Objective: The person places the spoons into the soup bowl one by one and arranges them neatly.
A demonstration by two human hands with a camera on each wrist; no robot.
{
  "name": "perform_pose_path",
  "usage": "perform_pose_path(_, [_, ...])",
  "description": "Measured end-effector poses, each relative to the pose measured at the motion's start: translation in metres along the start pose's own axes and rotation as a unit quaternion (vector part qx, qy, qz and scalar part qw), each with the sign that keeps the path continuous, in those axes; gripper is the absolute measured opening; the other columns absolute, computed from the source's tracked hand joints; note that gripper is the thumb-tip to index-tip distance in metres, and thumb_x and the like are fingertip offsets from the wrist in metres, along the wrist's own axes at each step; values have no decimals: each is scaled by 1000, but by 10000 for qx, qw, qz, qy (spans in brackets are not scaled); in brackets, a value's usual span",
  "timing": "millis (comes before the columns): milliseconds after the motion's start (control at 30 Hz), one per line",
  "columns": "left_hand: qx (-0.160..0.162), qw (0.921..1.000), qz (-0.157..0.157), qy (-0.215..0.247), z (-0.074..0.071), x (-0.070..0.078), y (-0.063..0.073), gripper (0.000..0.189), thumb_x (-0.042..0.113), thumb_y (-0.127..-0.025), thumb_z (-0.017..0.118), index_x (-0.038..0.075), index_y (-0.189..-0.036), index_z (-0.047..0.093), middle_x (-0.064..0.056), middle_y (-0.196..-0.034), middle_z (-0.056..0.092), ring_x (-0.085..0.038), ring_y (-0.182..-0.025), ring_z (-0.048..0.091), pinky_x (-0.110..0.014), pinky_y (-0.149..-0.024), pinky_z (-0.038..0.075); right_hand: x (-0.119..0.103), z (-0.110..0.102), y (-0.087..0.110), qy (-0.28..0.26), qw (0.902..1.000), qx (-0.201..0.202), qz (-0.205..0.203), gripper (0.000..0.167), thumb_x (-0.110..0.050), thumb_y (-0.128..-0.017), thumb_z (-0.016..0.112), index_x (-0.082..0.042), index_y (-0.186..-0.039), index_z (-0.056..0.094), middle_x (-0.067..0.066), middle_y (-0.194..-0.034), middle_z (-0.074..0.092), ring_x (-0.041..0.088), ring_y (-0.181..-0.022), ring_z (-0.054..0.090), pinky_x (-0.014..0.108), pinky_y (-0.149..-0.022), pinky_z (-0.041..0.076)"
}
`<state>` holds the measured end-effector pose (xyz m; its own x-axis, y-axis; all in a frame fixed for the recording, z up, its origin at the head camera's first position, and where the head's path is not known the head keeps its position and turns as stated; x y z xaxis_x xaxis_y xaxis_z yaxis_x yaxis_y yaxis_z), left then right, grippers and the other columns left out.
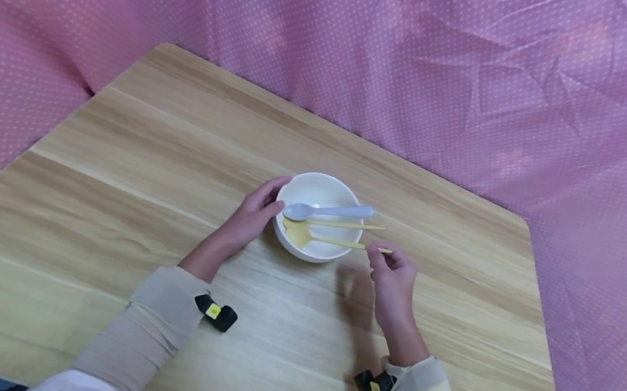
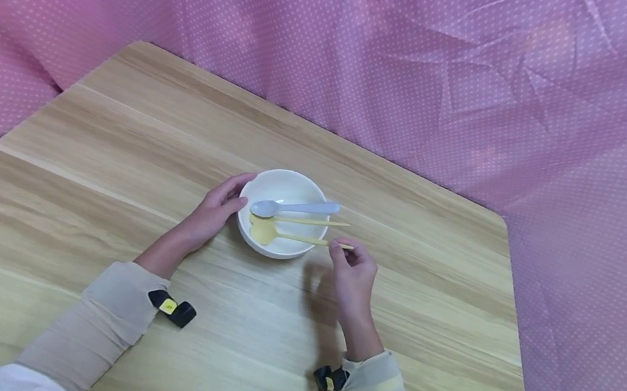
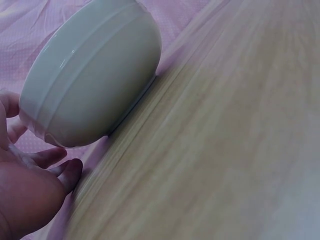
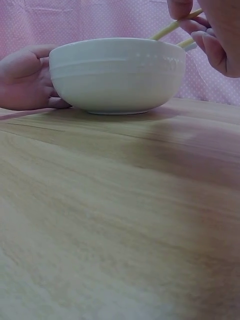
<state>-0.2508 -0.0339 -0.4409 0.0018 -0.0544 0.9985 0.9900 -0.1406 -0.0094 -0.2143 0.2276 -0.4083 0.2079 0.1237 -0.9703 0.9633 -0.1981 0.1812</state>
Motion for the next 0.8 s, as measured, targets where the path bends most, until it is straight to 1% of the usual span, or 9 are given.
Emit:
perform_pose_path(200, [-44, 10000, -50, 56, 1, 0, 1, 48, 10, -98, 42, 16, -145, 35, -5, -149, 35, -17, -138, 31, -35, -115, 24, -1, 2, 1, 50, 9999, -92, 7, 9, -11, -88, 63, -5, -95, 63, -10, -68, 54, 6, -69, 48, 18, -58, 39])
perform_pose_path(433, [-76, 9995, -281, 129, 1, 1, 3, 49, 11, -99, 41, 19, -146, 32, -3, -152, 30, -17, -140, 26, -35, -116, 22, 2, 4, 0, 93, 9998, -161, 89, 10, -11, -89, 62, -5, -97, 63, -10, -72, 57, 7, -71, 48, 18, -57, 39])
perform_pose_path(500, [-72, 9993, -345, 138, 1, 4, 5, 50, 9, -99, 41, 17, -147, 31, -5, -152, 30, -18, -140, 26, -35, -116, 22, 2, 4, 0, 99, 9997, -201, 102, 11, -11, -89, 61, -5, -98, 62, -10, -72, 57, 8, -71, 48, 18, -57, 38])
perform_pose_path(600, [-90, 9991, -397, 127, 3, 14, 9, 50, 7, -98, 40, 12, -147, 29, -8, -153, 29, -21, -141, 25, -35, -116, 22, 3, 5, 1, 123, 9996, -235, 132, 14, -11, -89, 60, -3, -101, 62, -10, -72, 57, 8, -71, 47, 18, -57, 38])
perform_pose_path(700, [-114, 9992, -375, 104, 6, 24, 13, 50, 5, -98, 40, 8, -147, 29, -10, -153, 27, -23, -142, 24, -36, -116, 22, 2, 4, 2, 163, 9995, -219, 142, 15, -12, -90, 60, -3, -102, 61, -9, -72, 56, 8, -72, 47, 19, -57, 38])
perform_pose_path(767, [-123, 9993, -338, 112, 7, 27, 14, 50, 5, -98, 39, 6, -147, 28, -11, -153, 27, -24, -142, 23, -37, -116, 21, 2, 4, 2, 183, 9996, -189, 131, 15, -12, -90, 60, -3, -102, 62, -9, -72, 55, 8, -71, 47, 19, -57, 38])
perform_pose_path(800, [-122, 9993, -325, 135, 6, 25, 13, 51, 5, -98, 40, 7, -147, 29, -11, -153, 27, -23, -142, 23, -37, -117, 21, 2, 3, 2, 187, 9996, -178, 134, 14, -12, -90, 60, -4, -101, 62, -9, -72, 56, 8, -71, 47, 19, -57, 38])
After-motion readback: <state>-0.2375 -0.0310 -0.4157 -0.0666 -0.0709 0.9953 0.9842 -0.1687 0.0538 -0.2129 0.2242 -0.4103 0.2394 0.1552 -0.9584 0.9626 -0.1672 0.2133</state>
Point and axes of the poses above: each hand's wrist, its own y-axis away from the middle knuckle, its own z-axis out of the palm, x = y × z, the point moved 9 cm from there along -y, towards the middle knuckle
